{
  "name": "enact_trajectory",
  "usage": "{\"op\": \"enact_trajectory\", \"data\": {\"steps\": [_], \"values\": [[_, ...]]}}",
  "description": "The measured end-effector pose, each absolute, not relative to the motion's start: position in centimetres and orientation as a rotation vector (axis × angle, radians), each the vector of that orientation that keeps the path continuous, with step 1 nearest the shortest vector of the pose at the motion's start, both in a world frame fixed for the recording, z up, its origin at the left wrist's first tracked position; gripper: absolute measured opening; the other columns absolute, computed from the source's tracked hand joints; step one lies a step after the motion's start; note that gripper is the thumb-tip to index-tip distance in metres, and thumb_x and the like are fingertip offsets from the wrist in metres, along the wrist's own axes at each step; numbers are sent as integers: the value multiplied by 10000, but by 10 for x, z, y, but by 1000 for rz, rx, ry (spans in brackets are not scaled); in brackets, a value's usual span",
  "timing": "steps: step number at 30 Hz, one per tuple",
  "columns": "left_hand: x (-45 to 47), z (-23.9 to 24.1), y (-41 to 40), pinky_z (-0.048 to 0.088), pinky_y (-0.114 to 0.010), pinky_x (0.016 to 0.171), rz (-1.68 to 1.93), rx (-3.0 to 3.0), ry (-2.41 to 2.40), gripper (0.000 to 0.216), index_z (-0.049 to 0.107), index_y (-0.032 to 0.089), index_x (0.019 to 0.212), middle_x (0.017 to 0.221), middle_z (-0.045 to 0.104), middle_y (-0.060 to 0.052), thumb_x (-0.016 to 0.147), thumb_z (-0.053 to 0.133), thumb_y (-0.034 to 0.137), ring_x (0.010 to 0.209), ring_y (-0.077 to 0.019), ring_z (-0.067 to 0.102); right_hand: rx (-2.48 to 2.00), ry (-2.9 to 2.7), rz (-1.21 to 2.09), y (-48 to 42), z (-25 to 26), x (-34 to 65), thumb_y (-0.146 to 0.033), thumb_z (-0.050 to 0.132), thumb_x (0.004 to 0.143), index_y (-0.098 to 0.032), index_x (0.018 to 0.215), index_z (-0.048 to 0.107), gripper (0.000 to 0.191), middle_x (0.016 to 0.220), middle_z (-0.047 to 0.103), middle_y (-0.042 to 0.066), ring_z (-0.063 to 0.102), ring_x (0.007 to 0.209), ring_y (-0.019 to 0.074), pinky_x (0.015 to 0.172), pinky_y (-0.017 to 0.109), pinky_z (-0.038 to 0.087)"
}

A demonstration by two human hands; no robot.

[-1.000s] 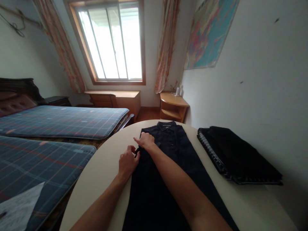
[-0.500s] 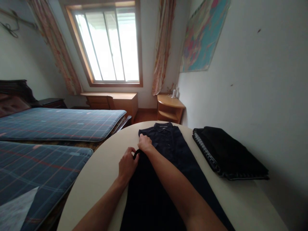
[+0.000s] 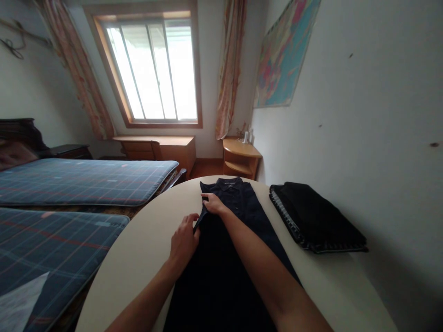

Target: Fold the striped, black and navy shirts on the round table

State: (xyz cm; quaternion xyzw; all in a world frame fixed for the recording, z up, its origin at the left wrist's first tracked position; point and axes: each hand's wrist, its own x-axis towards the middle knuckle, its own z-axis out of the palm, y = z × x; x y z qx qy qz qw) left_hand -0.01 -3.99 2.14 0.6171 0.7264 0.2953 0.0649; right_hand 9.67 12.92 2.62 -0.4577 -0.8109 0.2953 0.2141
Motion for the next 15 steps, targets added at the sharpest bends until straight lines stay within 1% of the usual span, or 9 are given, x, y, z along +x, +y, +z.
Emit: {"op": "enact_trajectory", "data": {"steps": [2, 4, 7, 9, 10, 12, 14, 15], "values": [[4, 26, -43, 456, -304, 753, 865, 1891, 2135, 278, 585, 249, 1130, 1172, 632, -35, 889, 523, 126, 848, -185, 638, -1236, -2222, 844, 130, 28, 107, -120, 521, 898, -97, 1395, 543, 497, 1399, 565, 100, 524, 1298, 169, 1110, 240, 364], [12, 31, -46, 470, -310, 794, 906, 1896, 2037, 289, 606, 256, 1128, 1173, 637, -29, 887, 521, 120, 837, -175, 639, -1208, -2198, 867, 131, 30, 117, -139, 532, 902, -104, 1405, 531, 504, 1400, 562, 97, 534, 1289, 173, 1111, 267, 376], [29, 37, -49, 484, -313, 875, 1026, 1875, 1873, 356, 605, 245, 1169, 1117, 661, -29, 854, 544, 89, 858, -164, 639, -1180, -2166, 887, 134, 32, 133, -151, 546, 895, -125, 1401, 538, 506, 1396, 566, 94, 553, 1270, 186, 1112, 308, 386], [42, 37, -51, 500, -312, 890, 1060, 1856, 1753, 407, 589, 233, 1202, 1087, 669, -30, 828, 559, 75, 868, -160, 642, -1175, -2146, 889, 138, 32, 144, -150, 560, 884, -127, 1391, 547, 508, 1387, 575, 102, 553, 1270, 193, 1117, 324, 383], [49, 35, -52, 511, -309, 884, 1060, 1852, 1686, 431, 577, 227, 1219, 1109, 665, -35, 818, 562, 70, 875, -158, 646, -1178, -2136, 888, 139, 31, 150, -148, 571, 878, -126, 1385, 552, 508, 1379, 581, 107, 553, 1270, 194, 1117, 328, 383], [59, 30, -55, 529, -305, 879, 1039, 1868, 1547, 454, 558, 220, 1234, 1228, 627, -54, 811, 547, 57, 893, -149, 657, -1195, -2116, 887, 143, 27, 160, -154, 595, 870, -124, 1373, 558, 506, 1362, 595, 116, 554, 1267, 194, 1114, 334, 386], [64, 23, -59, 520, -317, 934, 995, 1959, 1444, 423, 565, 215, 1211, 1325, 576, -70, 828, 508, 45, 976, -155, 654, -1213, -2103, 888, 146, 22, 170, -179, 623, 869, -120, 1359, 564, 497, 1348, 603, 123, 559, 1259, 195, 1105, 335, 396], [65, 20, -62, 502, -331, 977, 966, 2029, 1415, 400, 574, 214, 1192, 1335, 570, -71, 841, 490, 42, 1040, -166, 639, -1222, -2101, 890, 146, 19, 174, -193, 635, 868, -120, 1353, 565, 496, 1349, 601, 126, 563, 1253, 197, 1092, 335, 410]]}}
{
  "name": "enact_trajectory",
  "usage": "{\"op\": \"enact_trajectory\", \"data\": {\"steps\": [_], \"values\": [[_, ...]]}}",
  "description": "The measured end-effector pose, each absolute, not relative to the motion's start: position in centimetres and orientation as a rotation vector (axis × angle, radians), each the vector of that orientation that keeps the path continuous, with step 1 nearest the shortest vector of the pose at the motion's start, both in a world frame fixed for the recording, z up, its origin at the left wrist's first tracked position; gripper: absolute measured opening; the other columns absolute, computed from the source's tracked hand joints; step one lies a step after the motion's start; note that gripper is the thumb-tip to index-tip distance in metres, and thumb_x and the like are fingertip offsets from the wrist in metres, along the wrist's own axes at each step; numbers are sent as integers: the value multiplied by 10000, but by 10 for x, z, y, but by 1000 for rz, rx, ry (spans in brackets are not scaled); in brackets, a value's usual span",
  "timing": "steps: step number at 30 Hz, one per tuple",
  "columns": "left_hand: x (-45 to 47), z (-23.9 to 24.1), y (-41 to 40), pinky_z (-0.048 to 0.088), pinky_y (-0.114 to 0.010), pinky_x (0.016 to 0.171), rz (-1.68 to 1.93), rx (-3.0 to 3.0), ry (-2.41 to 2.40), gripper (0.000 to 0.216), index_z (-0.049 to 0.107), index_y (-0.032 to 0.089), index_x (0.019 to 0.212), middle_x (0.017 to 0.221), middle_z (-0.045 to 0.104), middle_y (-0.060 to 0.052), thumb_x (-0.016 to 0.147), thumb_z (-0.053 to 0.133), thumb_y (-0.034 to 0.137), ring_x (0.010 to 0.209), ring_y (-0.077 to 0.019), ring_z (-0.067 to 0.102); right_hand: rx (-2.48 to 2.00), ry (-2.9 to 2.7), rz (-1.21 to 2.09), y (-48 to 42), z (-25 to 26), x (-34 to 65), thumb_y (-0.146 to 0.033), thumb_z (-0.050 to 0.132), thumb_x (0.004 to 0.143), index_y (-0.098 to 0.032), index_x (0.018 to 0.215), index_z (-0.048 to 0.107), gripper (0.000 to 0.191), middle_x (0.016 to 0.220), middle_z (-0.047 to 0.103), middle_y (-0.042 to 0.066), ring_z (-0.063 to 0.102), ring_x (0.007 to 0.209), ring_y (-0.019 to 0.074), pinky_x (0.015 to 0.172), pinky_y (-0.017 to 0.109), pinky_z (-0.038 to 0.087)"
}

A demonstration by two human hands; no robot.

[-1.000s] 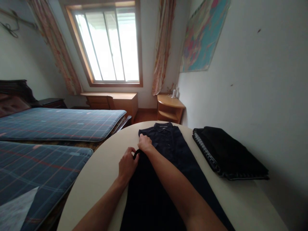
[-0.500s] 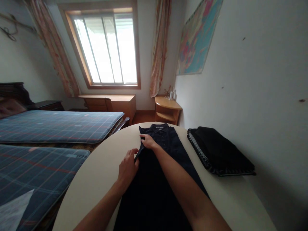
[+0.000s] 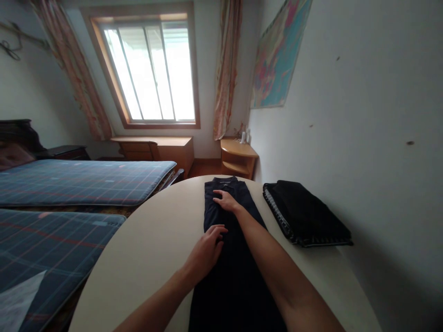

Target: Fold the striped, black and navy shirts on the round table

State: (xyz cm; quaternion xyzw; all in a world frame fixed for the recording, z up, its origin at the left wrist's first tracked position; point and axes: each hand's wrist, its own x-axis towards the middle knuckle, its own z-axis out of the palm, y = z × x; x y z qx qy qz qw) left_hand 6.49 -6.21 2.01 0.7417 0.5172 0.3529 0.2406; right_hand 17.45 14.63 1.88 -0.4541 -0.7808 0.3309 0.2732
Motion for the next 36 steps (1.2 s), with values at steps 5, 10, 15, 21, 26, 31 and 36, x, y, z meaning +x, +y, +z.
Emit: {"op": "enact_trajectory", "data": {"steps": [5, 10, 15, 21, 26, 31, 36], "values": [[62, 9, -77, 460, -375, 1052, 762, 2346, 1375, 321, 586, 217, 1176, 1290, 589, -65, 891, 502, 94, 1195, -211, 551, -1264, -2125, 918, 143, 12, 197, -225, 643, 877, -139, 1358, 542, 499, 1297, 628, 140, 690, 959, 185, 859, 325, 551], [55, 14, -83, 484, -378, 1014, 475, 2561, 1233, 442, 618, 231, 1170, 1264, 599, -62, 847, 431, -6, 1182, -217, 547, -1235, -2292, 843, 123, 21, 221, -247, 655, 865, -144, 1217, 640, 367, 949, 727, 59, 678, 846, 175, 834, 292, 517], [40, 31, -85, 449, -342, 1052, 406, 2601, 1017, 428, 626, 233, 1011, 1299, 587, -40, 727, 446, -32, 1279, -210, 489, -1183, -2404, 728, 94, 21, 228, -276, 659, 849, -198, 1241, 631, 400, 993, 720, 31, 663, 937, 186, 871, 309, 478], [35, 43, -93, 412, -375, 1075, 391, 2592, 995, 268, 528, 223, 774, 1274, 613, 20, 605, 484, 20, 1335, -237, 447, -1146, -2209, 733, 79, 7, 223, -313, 687, 822, -208, 1202, 615, 401, 883, 706, -12, 650, 897, 170, 907, 333, 439], [46, 39, -95, 399, -330, 1078, 521, 2604, 966, 308, 537, 236, 870, 954, 658, -9, 687, 460, 1, 1244, -193, 503, -1066, -1935, 801, 82, -1, 229, -333, 689, 815, -176, 1253, 543, 488, 879, 700, 5, 657, 814, 151, 824, 296, 480], [55, 31, -97, 379, -358, 1106, 470, 2673, 915, 433, 581, 249, 1063, 1137, 617, -37, 725, 478, -1, 1294, -209, 448, -1097, -1912, 750, 85, -7, 234, -277, 705, 802, -190, 1244, 537, 481, 871, 704, 1, 671, 797, 149, 807, 289, 500], [56, 29, -98, 419, -353, 1062, 478, 2643, 846, 238, 558, 229, 906, 1070, 625, -24, 730, 563, 69, 1229, -216, 490, -1081, -1967, 671, 84, -9, 233, -236, 711, 795, -214, 1224, 548, 459, 838, 703, -21, 672, 785, 151, 835, 303, 489]]}}
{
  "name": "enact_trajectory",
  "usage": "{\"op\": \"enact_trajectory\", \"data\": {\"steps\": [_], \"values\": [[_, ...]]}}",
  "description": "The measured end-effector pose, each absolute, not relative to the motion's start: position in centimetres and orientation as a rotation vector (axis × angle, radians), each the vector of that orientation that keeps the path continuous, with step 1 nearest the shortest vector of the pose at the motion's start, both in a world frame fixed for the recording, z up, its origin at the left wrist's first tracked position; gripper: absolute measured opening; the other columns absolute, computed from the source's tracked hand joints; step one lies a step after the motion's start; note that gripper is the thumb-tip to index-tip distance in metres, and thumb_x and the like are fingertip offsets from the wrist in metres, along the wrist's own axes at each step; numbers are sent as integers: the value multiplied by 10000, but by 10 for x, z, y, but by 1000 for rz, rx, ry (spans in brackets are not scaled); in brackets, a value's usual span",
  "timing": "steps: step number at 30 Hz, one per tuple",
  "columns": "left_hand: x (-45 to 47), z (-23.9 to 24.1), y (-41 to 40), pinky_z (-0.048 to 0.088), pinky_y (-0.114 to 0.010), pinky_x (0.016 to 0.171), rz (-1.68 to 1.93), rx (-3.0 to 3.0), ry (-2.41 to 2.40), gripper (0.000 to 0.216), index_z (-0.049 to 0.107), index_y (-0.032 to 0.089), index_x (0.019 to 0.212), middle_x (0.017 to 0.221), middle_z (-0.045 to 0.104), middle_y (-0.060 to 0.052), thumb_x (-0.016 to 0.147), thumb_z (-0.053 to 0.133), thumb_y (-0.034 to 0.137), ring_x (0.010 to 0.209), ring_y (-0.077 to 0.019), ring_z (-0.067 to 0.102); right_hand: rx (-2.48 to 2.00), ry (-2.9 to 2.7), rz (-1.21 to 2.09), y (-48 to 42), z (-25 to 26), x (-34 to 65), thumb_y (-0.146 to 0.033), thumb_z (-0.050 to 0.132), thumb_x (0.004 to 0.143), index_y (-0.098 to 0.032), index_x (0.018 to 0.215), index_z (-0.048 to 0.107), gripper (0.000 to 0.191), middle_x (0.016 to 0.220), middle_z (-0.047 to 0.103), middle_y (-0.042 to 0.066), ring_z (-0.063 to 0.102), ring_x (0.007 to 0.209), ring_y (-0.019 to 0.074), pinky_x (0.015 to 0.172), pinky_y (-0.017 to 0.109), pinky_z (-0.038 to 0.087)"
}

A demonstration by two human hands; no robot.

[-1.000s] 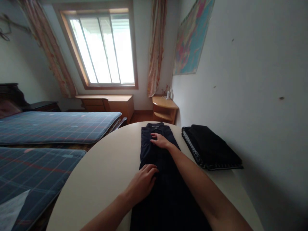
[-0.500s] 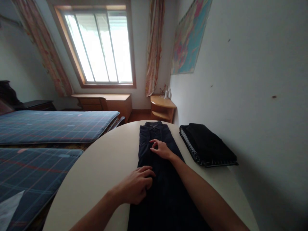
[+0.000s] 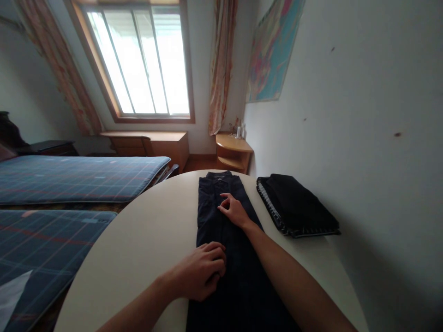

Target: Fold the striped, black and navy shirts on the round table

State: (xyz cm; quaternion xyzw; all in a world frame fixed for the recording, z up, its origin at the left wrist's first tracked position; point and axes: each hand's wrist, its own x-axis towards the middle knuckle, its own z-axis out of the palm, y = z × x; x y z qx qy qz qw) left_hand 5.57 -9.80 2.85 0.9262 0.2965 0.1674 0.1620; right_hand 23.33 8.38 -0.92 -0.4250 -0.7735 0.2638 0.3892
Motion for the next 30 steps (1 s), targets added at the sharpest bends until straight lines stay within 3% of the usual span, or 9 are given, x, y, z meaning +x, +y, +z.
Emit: {"op": "enact_trajectory", "data": {"steps": [4, 9, 13, 17, 21, 25, 30], "values": [[56, 31, -99, 456, -330, 1004, 528, 2620, 834, 226, 533, 224, 929, 972, 641, -25, 769, 529, 65, 1155, -204, 527, -1038, -1925, 717, 82, -7, 232, -216, 695, 797, -198, 1212, 550, 440, 831, 688, -17, 659, 772, 143, 800, 287, 504], [59, 32, -100, 467, -340, 1005, 495, 2652, 777, 343, 570, 222, 1064, 1061, 626, -54, 779, 506, 43, 1140, -214, 518, -1014, -1873, 770, 84, -8, 232, -202, 693, 787, -188, 1207, 552, 443, 840, 679, -9, 657, 756, 139, 775, 284, 521], [63, 30, -100, 464, -320, 1017, 539, 2656, 748, 201, 590, 211, 993, 1063, 622, -54, 887, 478, 84, 1148, -197, 520, -1002, -1861, 784, 85, -8, 232, -207, 692, 783, -191, 1208, 553, 448, 859, 673, -8, 659, 747, 133, 763, 282, 525], [70, 25, -98, 447, -305, 1051, 590, 2637, 767, 176, 595, 209, 1020, 1214, 603, -55, 967, 444, 136, 1276, -197, 468, -985, -1838, 714, 85, -7, 233, -200, 661, 792, -202, 1235, 532, 461, 893, 662, -10, 648, 737, 125, 763, 280, 520], [73, 19, -99, 426, -360, 1093, 493, 2656, 818, 159, 613, 222, 1017, 1339, 563, -38, 965, 475, 162, 1346, -228, 433, -1001, -1908, 667, 85, -8, 233, -165, 641, 781, -213, 1218, 542, 450, 927, 652, -9, 625, 715, 116, 751, 274, 511], [73, 21, -104, 388, -394, 1128, 432, 2676, 779, 223, 599, 243, 1047, 1359, 555, -13, 862, 565, 122, 1369, -239, 414, -1016, -1920, 645, 87, -11, 233, -155, 635, 785, -214, 1200, 562, 425, 943, 644, -4, 619, 724, 116, 745, 272, 509], [77, 30, -107, 403, -327, 1110, 484, 2631, 689, 175, 567, 222, 1004, 1256, 605, -27, 904, 492, 99, 1325, -192, 451, -991, -1951, 649, 88, -12, 234, -144, 639, 786, -206, 1194, 567, 419, 911, 645, -9, 623, 730, 120, 753, 273, 508]]}}
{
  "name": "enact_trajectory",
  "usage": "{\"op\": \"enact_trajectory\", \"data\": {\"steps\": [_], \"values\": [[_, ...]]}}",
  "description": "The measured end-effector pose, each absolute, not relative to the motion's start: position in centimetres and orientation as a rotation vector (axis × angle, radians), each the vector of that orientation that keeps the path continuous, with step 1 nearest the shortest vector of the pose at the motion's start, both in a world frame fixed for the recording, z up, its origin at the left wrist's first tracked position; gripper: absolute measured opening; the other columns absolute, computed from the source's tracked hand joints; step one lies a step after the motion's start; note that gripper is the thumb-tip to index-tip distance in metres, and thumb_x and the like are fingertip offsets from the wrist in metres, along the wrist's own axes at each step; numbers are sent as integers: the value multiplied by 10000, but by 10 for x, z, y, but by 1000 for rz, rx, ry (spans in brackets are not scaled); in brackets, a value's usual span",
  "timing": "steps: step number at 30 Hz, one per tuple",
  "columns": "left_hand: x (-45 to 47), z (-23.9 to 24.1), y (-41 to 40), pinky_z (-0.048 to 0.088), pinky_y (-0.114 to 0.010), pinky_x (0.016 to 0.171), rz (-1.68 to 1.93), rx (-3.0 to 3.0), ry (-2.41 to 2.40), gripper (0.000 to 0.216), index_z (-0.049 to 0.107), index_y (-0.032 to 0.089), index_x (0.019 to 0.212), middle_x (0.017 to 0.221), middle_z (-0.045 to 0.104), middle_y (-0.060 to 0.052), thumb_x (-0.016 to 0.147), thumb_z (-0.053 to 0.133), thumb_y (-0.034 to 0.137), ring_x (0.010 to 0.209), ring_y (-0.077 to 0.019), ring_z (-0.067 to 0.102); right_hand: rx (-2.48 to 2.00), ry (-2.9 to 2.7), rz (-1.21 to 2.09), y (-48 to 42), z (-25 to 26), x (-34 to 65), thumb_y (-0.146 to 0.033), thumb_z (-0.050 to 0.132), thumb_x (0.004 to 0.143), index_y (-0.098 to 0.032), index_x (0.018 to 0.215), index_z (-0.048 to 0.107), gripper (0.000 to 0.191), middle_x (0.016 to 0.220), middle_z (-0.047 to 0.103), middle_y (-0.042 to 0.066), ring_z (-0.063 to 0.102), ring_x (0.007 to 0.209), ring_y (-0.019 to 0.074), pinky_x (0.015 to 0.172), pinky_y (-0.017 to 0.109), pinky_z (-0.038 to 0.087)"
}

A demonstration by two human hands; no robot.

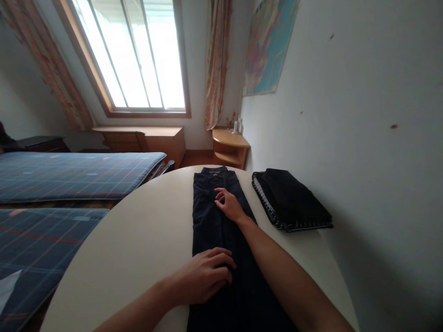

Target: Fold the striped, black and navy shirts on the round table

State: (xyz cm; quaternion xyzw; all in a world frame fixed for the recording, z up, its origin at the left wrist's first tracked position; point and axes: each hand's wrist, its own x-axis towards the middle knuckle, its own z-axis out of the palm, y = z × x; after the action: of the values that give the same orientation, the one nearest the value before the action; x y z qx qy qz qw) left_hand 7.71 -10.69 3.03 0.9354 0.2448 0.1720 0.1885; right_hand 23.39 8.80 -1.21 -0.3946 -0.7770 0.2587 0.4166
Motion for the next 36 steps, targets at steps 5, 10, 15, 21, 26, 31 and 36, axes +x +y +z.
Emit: {"op": "enact_trajectory", "data": {"steps": [5, 10, 15, 21, 26, 31, 36], "values": [[81, 27, -112, 348, -344, 1153, 507, 2596, 661, 243, 574, 226, 1008, 1056, 629, -25, 803, 582, 95, 1218, -184, 515, -963, -1933, 640, 88, -12, 235, -140, 625, 790, -214, 1183, 576, 403, 917, 644, -11, 619, 736, 116, 752, 264, 509], [85, 25, -121, 194, -417, 1220, 445, 2672, 635, 109, 600, 257, 972, 998, 629, 7, 870, 617, 221, 1236, -176, 502, -951, -1960, 623, 87, -11, 235, -129, 620, 785, -211, 1185, 584, 410, 928, 647, -8, 615, 738, 113, 754, 259, 504], [90, 31, -122, 265, -403, 1198, 410, 2666, 638, 142, 613, 261, 1078, 1303, 591, -25, 950, 558, 285, 1352, -207, 426, -976, -1970, 608, 88, -12, 235, -131, 629, 783, -207, 1180, 586, 407, 929, 646, -8, 615, 738, 111, 770, 263, 506], [88, 30, -123, 324, -491, 1165, 334, 2554, 671, 576, 536, 253, 1343, 1570, 346, -87, 811, 711, 387, 1442, -330, 313, -1038, -1964, 648, 90, -9, 238, -164, 633, 825, -205, 1164, 607, 342, 947, 686, 6, 658, 790, 128, 812, 278, 519], [88, 30, -123, 299, -440, 1191, 312, 2478, 712, 862, 334, 200, 1515, 1559, 368, -97, 756, 731, 303, 1458, -298, 290, -1130, -1904, 590, 94, -7, 245, -168, 534, 902, -206, 1077, 660, 219, 943, 732, 21, 682, 893, 160, 879, 294, 494], [89, 30, -124, 315, -467, 1179, 300, 2520, 708, 749, 438, 235, 1468, 1529, 413, -88, 775, 710, 320, 1458, -324, 282, -1204, -1976, 519, 90, -7, 246, -274, 571, 914, -217, 1086, 691, 217, 962, 733, 28, 654, 926, 191, 904, 330, 472], [88, 29, -123, 360, -448, 1158, 332, 2566, 691, 595, 543, 234, 1372, 1507, 441, -80, 802, 689, 327, 1439, -315, 324, -1175, -2133, 442, 88, -7, 244, -264, 676, 849, -260, 987, 732, 149, 950, 724, 7, 606, 1015, 211, 961, 353, 432]]}}
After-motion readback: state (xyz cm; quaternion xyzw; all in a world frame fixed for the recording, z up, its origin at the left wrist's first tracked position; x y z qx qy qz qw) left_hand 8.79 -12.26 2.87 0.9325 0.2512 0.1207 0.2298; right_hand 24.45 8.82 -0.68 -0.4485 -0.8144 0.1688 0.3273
